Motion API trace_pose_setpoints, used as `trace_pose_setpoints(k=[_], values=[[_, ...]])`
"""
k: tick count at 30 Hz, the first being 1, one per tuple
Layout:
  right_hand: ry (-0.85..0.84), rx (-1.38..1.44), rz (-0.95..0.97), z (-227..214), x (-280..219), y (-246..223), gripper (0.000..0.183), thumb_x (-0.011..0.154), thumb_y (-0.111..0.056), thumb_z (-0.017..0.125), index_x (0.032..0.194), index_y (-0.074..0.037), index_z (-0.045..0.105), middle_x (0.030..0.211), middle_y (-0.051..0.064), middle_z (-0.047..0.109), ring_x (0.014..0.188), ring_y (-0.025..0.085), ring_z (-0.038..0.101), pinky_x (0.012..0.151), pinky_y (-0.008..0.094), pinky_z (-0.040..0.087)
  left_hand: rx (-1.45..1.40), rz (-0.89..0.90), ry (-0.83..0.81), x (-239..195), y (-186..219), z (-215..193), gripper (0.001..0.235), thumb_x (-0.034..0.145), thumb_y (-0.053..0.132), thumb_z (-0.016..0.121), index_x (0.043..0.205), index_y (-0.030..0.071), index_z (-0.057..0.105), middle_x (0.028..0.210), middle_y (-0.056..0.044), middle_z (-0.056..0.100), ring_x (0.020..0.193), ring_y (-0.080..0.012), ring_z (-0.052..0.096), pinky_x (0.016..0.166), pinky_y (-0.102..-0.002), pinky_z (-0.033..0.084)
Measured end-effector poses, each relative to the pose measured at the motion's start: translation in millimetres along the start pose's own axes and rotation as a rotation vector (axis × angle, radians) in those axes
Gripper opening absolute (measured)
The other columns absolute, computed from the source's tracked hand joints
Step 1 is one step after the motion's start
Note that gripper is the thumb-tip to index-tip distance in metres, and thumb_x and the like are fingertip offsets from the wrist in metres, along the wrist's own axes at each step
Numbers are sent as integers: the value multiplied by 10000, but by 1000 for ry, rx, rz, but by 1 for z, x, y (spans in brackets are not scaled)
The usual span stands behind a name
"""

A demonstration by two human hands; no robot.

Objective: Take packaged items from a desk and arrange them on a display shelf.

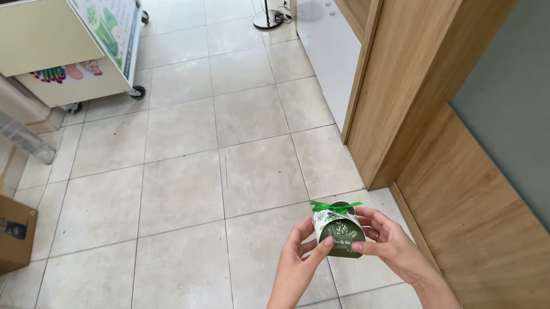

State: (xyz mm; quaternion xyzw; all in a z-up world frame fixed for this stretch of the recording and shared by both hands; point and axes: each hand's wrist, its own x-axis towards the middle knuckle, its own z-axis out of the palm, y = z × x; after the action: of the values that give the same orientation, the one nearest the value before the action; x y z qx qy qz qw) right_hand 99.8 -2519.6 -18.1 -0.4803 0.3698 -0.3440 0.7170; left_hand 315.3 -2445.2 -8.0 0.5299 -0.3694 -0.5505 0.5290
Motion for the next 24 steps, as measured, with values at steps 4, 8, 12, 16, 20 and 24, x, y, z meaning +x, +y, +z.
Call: trace_pose_setpoints(k=[4,8,12,16,20,24], values=[[52,63,0,-2,72,-7,828,703,-66,841,1441,-17,470,1306,111,580,1186,209,578,944,376,532,-15,-8,-26,66,11,-14,770,838,235,794,1486,18,438,1475,-130,571,1227,-218,651,932,-335,595],[73,25,37,-9,146,-22,821,683,-72,848,1419,-13,490,1294,99,585,1189,202,583,952,375,542,-49,-31,-11,136,15,-31,796,813,189,817,1486,27,425,1493,-129,541,1252,-241,647,942,-363,606],[40,-15,57,-26,236,-40,808,674,-73,851,1403,-21,506,1277,112,607,1187,210,598,944,381,563,-19,-50,6,223,29,-48,851,786,153,841,1504,52,395,1518,-121,493,1279,-249,624,963,-365,615],[-19,-69,33,-57,339,-79,830,644,-47,872,1398,-11,529,1267,110,594,1158,227,596,930,383,568,-19,-52,-11,325,60,-55,932,747,117,861,1545,84,382,1536,-96,449,1305,-235,583,943,-377,630],[-118,-117,-1,-82,436,-119,845,631,-14,887,1390,-6,517,1291,103,593,1172,219,592,945,377,575,-29,32,-44,424,92,-60,887,746,131,865,1495,58,395,1523,-106,486,1299,-242,599,926,-357,628],[-91,-74,-33,-111,511,-141,835,639,20,864,1398,10,516,1328,117,599,1202,219,594,942,377,585,21,24,-35,504,117,-60,890,755,163,877,1500,44,406,1510,-107,516,1287,-235,606,952,-352,596]])
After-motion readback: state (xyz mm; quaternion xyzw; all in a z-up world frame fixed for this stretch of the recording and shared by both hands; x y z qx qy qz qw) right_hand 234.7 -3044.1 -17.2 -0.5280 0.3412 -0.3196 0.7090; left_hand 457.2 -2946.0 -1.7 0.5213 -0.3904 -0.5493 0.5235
